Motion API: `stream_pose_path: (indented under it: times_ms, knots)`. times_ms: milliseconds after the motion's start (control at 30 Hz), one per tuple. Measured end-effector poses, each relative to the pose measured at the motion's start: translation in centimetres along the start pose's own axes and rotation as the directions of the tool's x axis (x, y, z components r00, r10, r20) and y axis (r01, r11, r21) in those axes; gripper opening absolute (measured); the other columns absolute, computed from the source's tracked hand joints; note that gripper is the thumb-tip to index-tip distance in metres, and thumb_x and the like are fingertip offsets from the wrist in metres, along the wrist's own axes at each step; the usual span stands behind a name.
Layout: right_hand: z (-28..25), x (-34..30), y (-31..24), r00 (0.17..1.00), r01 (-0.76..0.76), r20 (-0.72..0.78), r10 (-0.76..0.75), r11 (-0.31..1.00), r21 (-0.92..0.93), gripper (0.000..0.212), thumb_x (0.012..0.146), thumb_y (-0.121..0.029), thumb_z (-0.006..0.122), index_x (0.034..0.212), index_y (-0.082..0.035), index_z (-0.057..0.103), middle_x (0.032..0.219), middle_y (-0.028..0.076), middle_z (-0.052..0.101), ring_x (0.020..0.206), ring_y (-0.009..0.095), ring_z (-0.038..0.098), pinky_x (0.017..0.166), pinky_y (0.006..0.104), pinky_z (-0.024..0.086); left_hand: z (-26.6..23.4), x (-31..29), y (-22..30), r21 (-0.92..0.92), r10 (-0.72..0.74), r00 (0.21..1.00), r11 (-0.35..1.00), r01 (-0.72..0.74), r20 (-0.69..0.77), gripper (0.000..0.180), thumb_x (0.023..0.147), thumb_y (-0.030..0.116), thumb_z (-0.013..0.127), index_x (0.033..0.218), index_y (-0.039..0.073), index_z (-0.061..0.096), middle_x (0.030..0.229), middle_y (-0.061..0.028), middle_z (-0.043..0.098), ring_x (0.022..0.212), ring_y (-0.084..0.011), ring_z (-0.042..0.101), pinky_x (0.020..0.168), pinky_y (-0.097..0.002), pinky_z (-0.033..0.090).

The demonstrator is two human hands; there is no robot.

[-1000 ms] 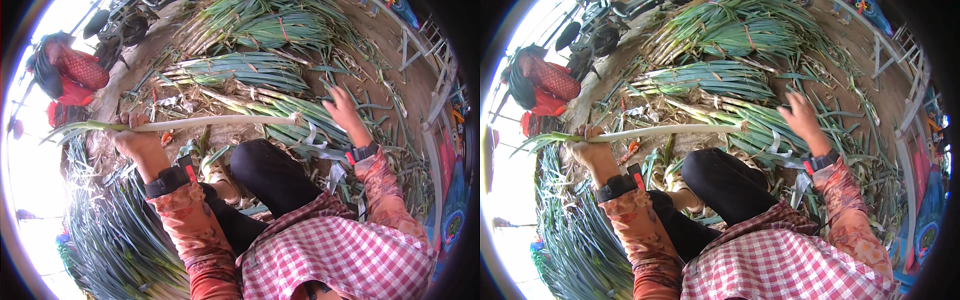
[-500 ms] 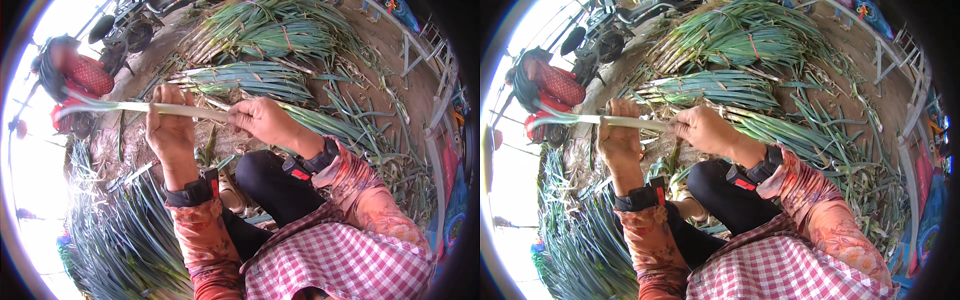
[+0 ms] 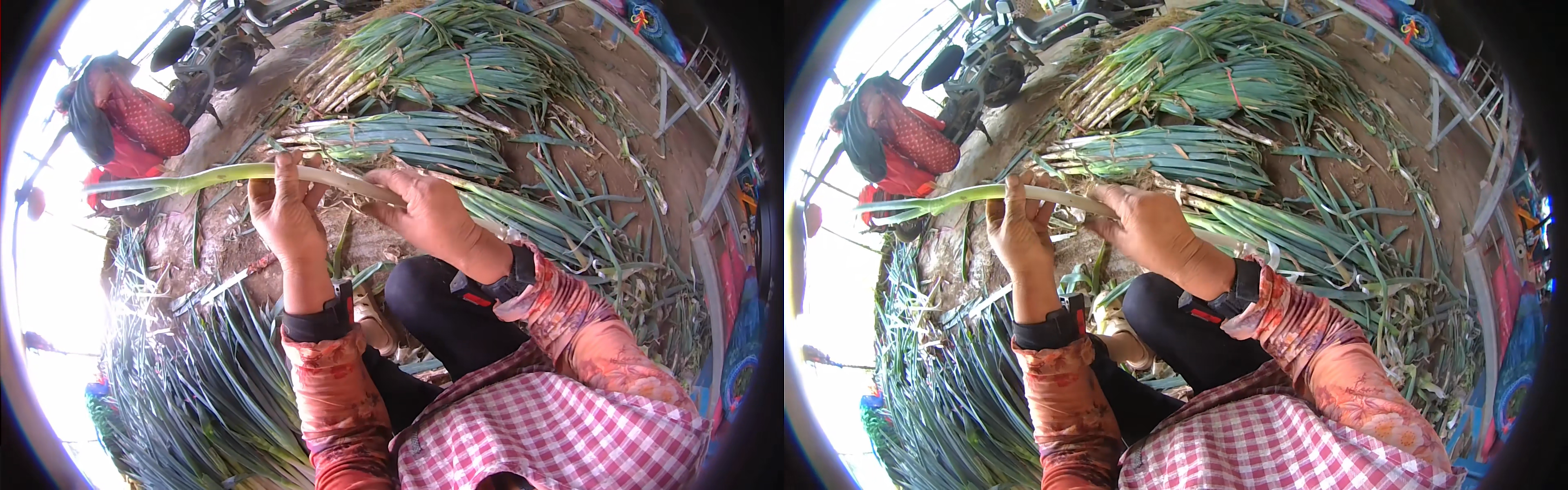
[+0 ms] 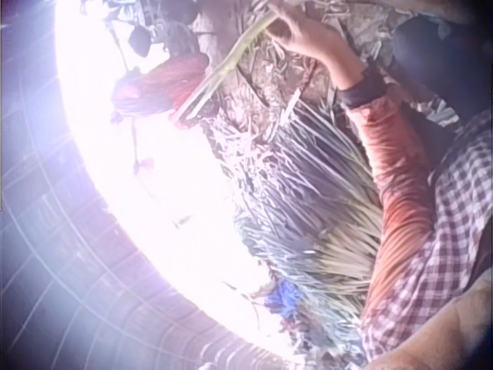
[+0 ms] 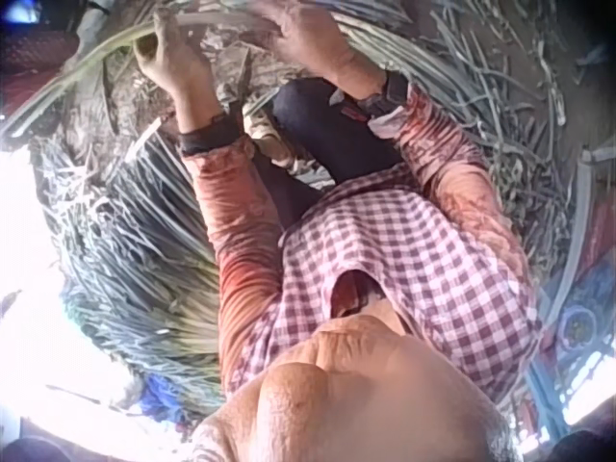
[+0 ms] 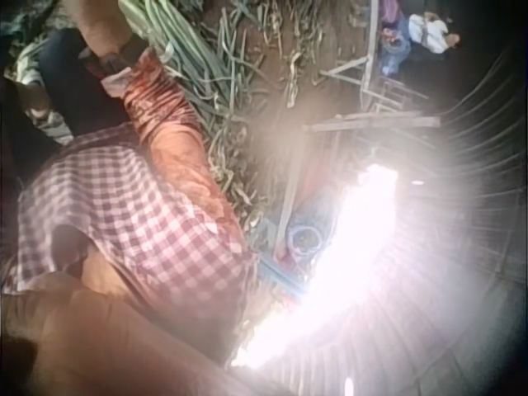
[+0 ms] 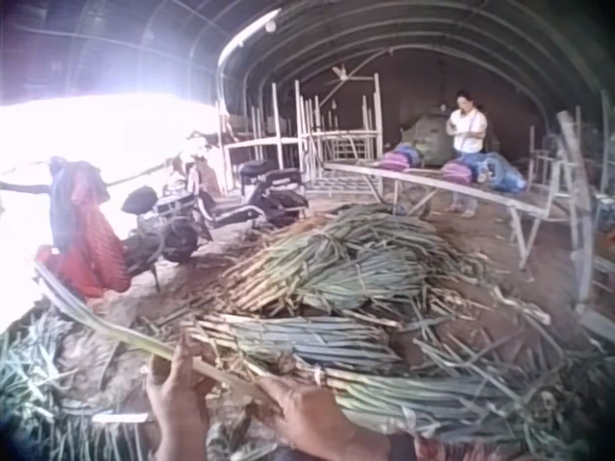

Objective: The recorder is peeling the outer layers off leeks and sorting them into bundles on the ground.

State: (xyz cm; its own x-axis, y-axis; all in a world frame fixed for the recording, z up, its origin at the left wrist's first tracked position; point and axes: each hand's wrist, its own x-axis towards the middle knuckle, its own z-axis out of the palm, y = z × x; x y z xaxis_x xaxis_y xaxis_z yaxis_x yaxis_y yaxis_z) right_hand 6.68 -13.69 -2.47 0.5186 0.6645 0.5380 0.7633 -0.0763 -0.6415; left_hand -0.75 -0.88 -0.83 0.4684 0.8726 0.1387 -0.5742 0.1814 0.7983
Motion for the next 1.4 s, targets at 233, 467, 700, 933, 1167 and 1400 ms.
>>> stream_pose_path:
  times_ms: [233,467,700,933,1167,1400]
  knots:
    - [0.7,0.6,0.8,0.999,-0.007,-0.031,0.013,0.986,0.164,0.020,0.073,-0.021,0.058,0.085,-0.005,0.059,0.068,0.016,0.055,0.061,0.031,0.055,0.051,0.0343,0.043,1.6,-0.8,-0.5,0.256,0.044,0.997,0.965,-0.060,0.066,0.023,0.079,0.018,0.055,0.091,0.002,0.045,0.080,-0.0120,0.058,0.075,-0.0222,0.059,0.059,-0.0306,0.052]
    - [0.8,0.4,0.2,0.980,-0.196,0.064,0.186,0.958,0.209,0.013,0.076,-0.012,0.053,0.074,0.000,0.058,0.054,0.013,0.052,0.046,0.017,0.048,0.045,0.0314,0.038,-0.5,-1.9,-2.6,0.000,-0.124,0.972,0.992,0.126,0.199,0.011,0.083,0.012,0.044,0.086,0.002,0.046,0.074,-0.0108,0.057,0.068,-0.0208,0.058,0.057,-0.0305,0.048]
    - [-2.1,-5.3,6.1,0.787,-0.614,0.257,0.560,0.754,0.235,0.020,0.082,-0.016,0.045,0.066,-0.004,0.048,0.051,-0.001,0.044,0.042,0.006,0.041,0.037,0.0211,0.032,-2.9,-3.3,0.1,0.059,-0.294,0.956,0.954,0.293,0.017,0.016,0.085,0.019,0.042,0.091,0.004,0.039,0.075,-0.0067,0.055,0.067,-0.0172,0.059,0.054,-0.0302,0.052]
    - [-8.0,-15.9,16.3,0.477,-0.838,0.255,0.841,0.523,-0.156,0.011,0.077,-0.013,0.046,0.071,-0.005,0.048,0.054,0.004,0.048,0.040,0.012,0.046,0.034,0.0254,0.037,-9.5,-2.7,8.4,0.239,-0.333,0.942,0.911,0.335,-0.051,0.021,0.085,0.023,0.043,0.090,0.002,0.042,0.078,-0.0104,0.056,0.072,-0.0211,0.059,0.060,-0.0360,0.052]
    - [-7.6,-21.2,18.7,0.182,-0.904,0.267,0.946,0.268,-0.333,0.009,0.073,-0.013,0.046,0.070,-0.004,0.048,0.056,0.009,0.051,0.041,0.019,0.052,0.033,0.0292,0.042,-30.7,5.2,30.4,0.740,0.331,0.758,0.612,0.280,-0.561,0.045,0.081,0.029,0.051,0.111,-0.003,0.040,0.104,-0.0182,0.048,0.089,-0.0266,0.053,0.066,-0.0330,0.051]
    - [-5.7,-23.0,18.2,0.566,-0.502,0.430,0.704,0.707,-0.497,0.026,0.069,-0.024,0.050,0.061,0.001,0.053,0.059,0.017,0.054,0.056,0.029,0.054,0.052,0.0375,0.041,-20.0,2.6,19.4,0.628,-0.166,0.925,0.692,0.356,-0.341,0.038,0.082,0.030,0.049,0.106,0.001,0.045,0.092,-0.0115,0.055,0.075,-0.0172,0.057,0.057,-0.0256,0.047]
